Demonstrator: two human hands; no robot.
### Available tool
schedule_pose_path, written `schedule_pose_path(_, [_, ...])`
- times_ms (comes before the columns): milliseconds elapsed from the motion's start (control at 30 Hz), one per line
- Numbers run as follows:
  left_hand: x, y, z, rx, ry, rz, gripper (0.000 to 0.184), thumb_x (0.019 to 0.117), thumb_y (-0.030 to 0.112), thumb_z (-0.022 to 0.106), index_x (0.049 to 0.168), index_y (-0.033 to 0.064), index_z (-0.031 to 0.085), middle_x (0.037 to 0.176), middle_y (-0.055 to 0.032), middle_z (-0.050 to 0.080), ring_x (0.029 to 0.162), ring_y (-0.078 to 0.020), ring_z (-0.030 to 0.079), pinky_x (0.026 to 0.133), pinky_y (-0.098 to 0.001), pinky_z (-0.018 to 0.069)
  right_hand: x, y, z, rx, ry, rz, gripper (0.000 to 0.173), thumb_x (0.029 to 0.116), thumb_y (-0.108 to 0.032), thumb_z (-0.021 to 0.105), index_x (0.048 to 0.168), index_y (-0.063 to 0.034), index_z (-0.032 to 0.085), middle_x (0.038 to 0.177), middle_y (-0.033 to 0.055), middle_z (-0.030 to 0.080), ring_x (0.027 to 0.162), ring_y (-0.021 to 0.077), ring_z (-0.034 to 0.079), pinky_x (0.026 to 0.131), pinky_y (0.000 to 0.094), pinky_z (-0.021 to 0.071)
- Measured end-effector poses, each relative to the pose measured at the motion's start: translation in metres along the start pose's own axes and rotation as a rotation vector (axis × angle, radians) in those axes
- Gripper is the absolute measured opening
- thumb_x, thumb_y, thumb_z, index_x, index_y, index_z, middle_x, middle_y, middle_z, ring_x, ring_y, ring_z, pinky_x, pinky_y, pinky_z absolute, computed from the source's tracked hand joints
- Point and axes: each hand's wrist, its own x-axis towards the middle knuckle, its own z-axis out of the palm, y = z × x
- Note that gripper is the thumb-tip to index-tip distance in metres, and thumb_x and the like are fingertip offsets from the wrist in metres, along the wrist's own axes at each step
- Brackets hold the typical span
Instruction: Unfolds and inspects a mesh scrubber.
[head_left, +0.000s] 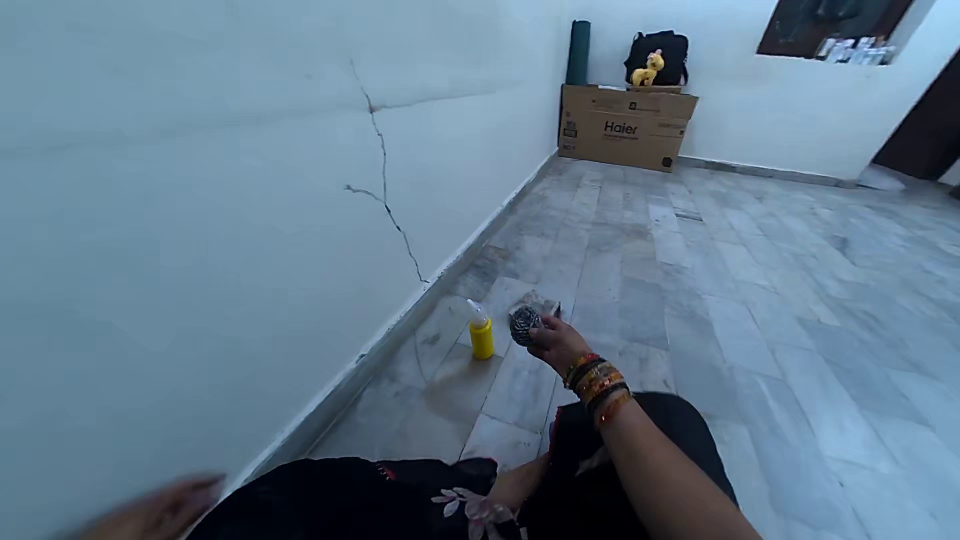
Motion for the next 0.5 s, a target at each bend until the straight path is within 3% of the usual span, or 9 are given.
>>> schedule_pose_path(67, [0.053,0.015,-0.038,-0.126,0.250,0.156,0.035,0.1096,0.015,0.049,0.130,-0.0102,0.061,0.124,-0.0359,0.063,0.119,-0.0510,0.061,0.106,-0.0660,0.0414,0.007,0.000,0.003,0.032,-0.035,-0.002,0.040,0.0995,0.005,0.058,0.139,0.0010,0.049,0.115,0.0162,0.063,0.089,0.0193,0.065,0.079,0.0331,0.0566])
schedule_pose_path(133, [0.087,0.068,-0.049,-0.293,0.339,0.331,0.032,0.1078,0.020,0.052,0.126,-0.0032,0.065,0.122,-0.0243,0.068,0.114,-0.0389,0.066,0.103,-0.0589,0.0487,0.010,0.006,0.004,0.055,-0.066,0.006,0.036,0.0987,0.007,0.058,0.134,0.0034,0.052,0.112,0.0162,0.064,0.089,0.0197,0.067,0.080,0.0330,0.0583])
schedule_pose_path(167, [0.103,0.101,-0.040,-0.380,0.314,0.403,0.032,0.1065,0.021,0.054,0.127,-0.0007,0.066,0.123,-0.0191,0.069,0.113,-0.0317,0.068,0.101,-0.0521,0.0525,0.010,0.008,0.005,0.065,-0.079,0.009,0.035,0.0985,0.008,0.057,0.133,0.0043,0.052,0.111,0.0161,0.064,0.090,0.0199,0.068,0.081,0.0331,0.0587])
schedule_pose_path(233, [0.128,0.166,-0.007,-0.571,0.142,0.473,0.034,0.1055,0.019,0.057,0.132,-0.0019,0.062,0.128,-0.0180,0.066,0.115,-0.0262,0.066,0.102,-0.0447,0.0531,0.010,0.011,0.007,0.081,-0.094,0.005,0.035,0.0986,0.010,0.055,0.133,0.0047,0.051,0.111,0.0150,0.064,0.091,0.0194,0.068,0.082,0.0333,0.0587])
schedule_pose_path(367, [0.162,0.243,0.062,-0.984,-0.163,0.370,0.036,0.1047,0.014,0.059,0.137,-0.0028,0.058,0.133,-0.0192,0.063,0.117,-0.0261,0.064,0.099,-0.0423,0.0531,0.018,0.021,0.008,0.119,-0.039,0.025,0.034,0.0986,0.010,0.055,0.131,0.0030,0.051,0.112,0.0148,0.063,0.093,0.0204,0.068,0.082,0.0340,0.0588])
schedule_pose_path(500, [0.181,0.252,0.090,-1.262,-0.192,0.140,0.031,0.1043,0.013,0.060,0.131,-0.0023,0.061,0.121,-0.0162,0.067,0.105,-0.0204,0.066,0.090,-0.0359,0.0544,0.036,0.039,0.023,0.130,-0.020,0.086,0.029,0.0986,0.009,0.056,0.127,0.0036,0.051,0.110,0.0155,0.063,0.092,0.0217,0.068,0.082,0.0352,0.0593])
